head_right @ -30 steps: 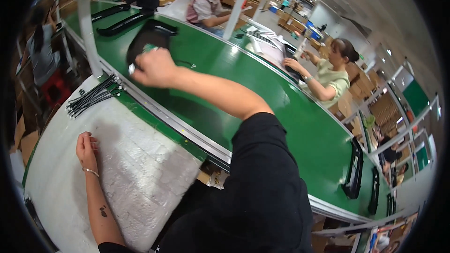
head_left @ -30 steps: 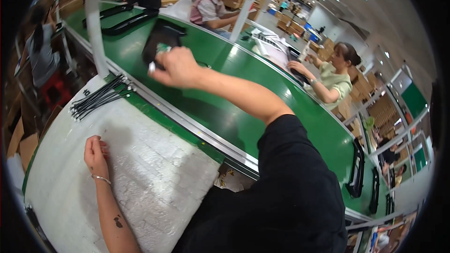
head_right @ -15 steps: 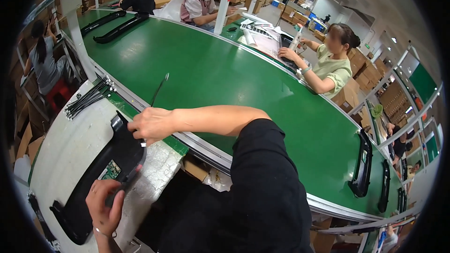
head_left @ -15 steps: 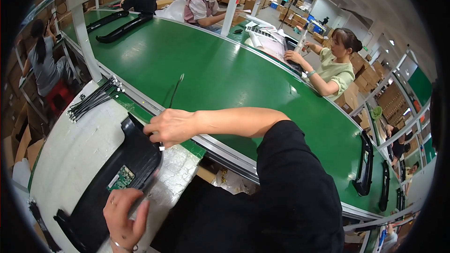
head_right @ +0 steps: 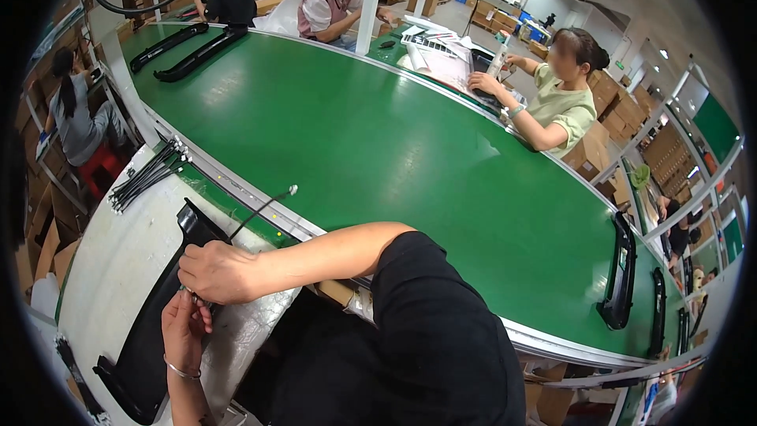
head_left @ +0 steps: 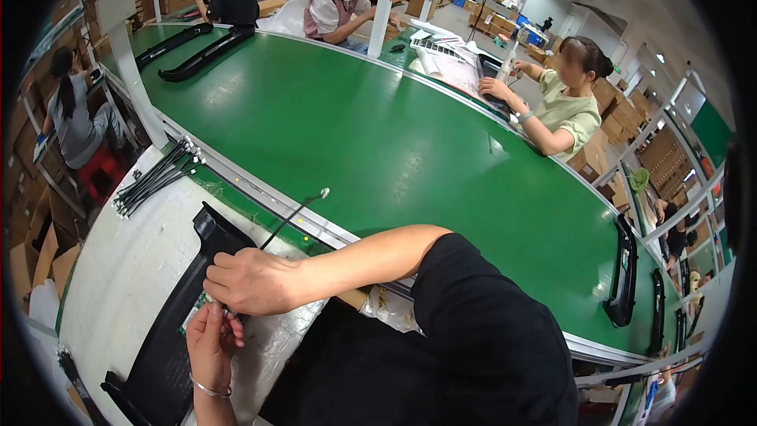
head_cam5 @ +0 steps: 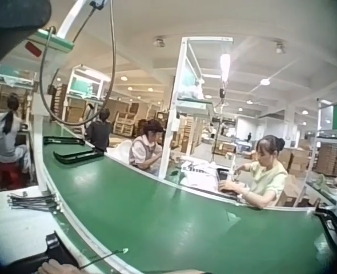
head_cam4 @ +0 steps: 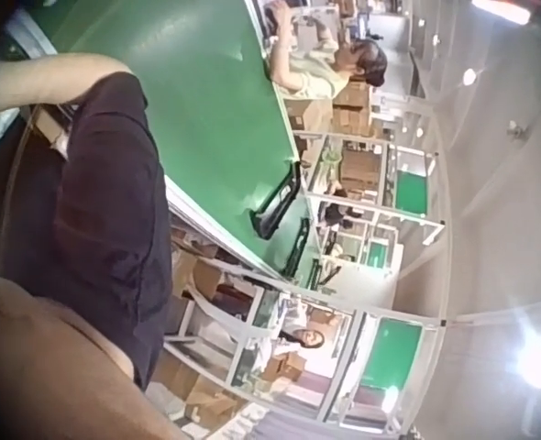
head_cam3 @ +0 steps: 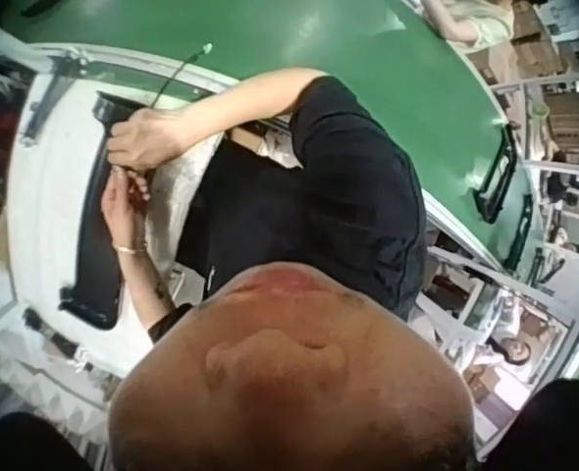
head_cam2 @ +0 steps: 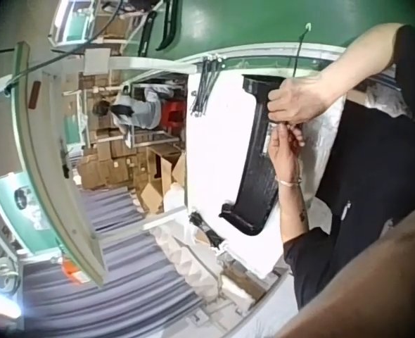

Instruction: The recorder is connecting a small wire harness to a circuit board mounted inside a black plastic component on an assembly line.

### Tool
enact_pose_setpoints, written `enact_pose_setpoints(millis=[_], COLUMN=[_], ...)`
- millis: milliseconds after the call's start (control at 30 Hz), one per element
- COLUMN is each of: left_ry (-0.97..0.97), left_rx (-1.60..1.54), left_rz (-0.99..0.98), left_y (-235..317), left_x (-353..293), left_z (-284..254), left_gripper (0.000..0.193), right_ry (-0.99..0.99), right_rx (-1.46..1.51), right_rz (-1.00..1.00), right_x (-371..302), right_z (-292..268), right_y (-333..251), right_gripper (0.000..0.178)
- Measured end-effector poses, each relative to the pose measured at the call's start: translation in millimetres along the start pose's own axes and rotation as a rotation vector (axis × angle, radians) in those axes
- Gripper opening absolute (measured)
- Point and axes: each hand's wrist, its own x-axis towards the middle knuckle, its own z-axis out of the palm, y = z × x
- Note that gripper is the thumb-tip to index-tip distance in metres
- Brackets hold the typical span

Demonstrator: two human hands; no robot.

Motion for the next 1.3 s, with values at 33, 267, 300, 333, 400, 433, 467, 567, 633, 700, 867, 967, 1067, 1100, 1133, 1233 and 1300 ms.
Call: enact_pose_setpoints(millis=[33, 267, 300, 333, 400, 433, 467, 567, 633, 700, 867, 967, 1067, 1100, 1133, 1233, 1300], left_ry=[0.032, 0.129, 0.143, 0.174, 0.128, 0.088, 0.063, 0.033, 0.094, 0.060, 0.103, 0.106, 0.080, 0.050, 0.017, 0.023, 0.010], left_rx=[0.030, 0.242, 0.319, 0.387, 0.421, 0.411, 0.442, 0.406, 0.485, 0.727, 1.038, 1.494, 1.640, 1.676, 1.711, 1.773, 1.793], left_rz=[-0.009, 0.095, 0.099, 0.082, 0.117, 0.134, 0.134, 0.044, 0.107, 0.158, 0.148, 0.529, 0.437, 0.394, 0.354, 0.437, 0.460], left_y=[-1, 8, 11, 12, 19, 18, 22, 26, 31, 36, 41, 25, 14, 8, 5, -3, -1], left_x=[-1, -18, -16, -18, -13, -10, -7, -11, -15, -19, -20, -9, -5, -5, -4, -4, -6], left_z=[-1, -10, -10, -11, -4, -6, -2, -21, -36, -63, -82, -111, -129, -136, -140, -145, -146], left_gripper=[0.027, 0.028, 0.028, 0.029, 0.030, 0.031, 0.031, 0.029, 0.027, 0.025, 0.021, 0.036, 0.063, 0.074, 0.086, 0.092, 0.092], right_ry=[-0.016, -0.020, -0.044, -0.088, -0.058, -0.138, -0.110, -0.247, -0.239, -0.331, -0.434, -0.431, -0.462, -0.468, -0.471, -0.514, -0.510], right_rx=[0.104, 0.429, 0.429, 0.415, 0.527, 0.519, 0.510, 0.338, 0.268, 0.220, 0.218, 0.263, 0.318, 0.339, 0.340, 0.306, 0.316], right_rz=[-0.039, -0.085, -0.073, -0.071, -0.022, -0.036, -0.092, -0.163, -0.134, -0.155, -0.200, -0.214, -0.217, -0.221, -0.220, -0.201, -0.217], right_x=[-1, 12, 16, 18, 18, 19, 17, 34, 36, 36, 25, 24, 26, 26, 26, 25, 24], right_z=[-6, -8, -4, 1, 3, -5, -8, -19, -10, -1, 23, 44, 51, 52, 50, 46, 46], right_y=[0, -4, -2, -4, 3, 7, 14, 23, 37, 42, 24, 24, 24, 23, 22, 20, 21], right_gripper=[0.022, 0.013, 0.010, 0.009, 0.009, 0.012, 0.011, 0.013, 0.008, 0.008, 0.007, 0.008, 0.008, 0.008, 0.008, 0.005, 0.001])
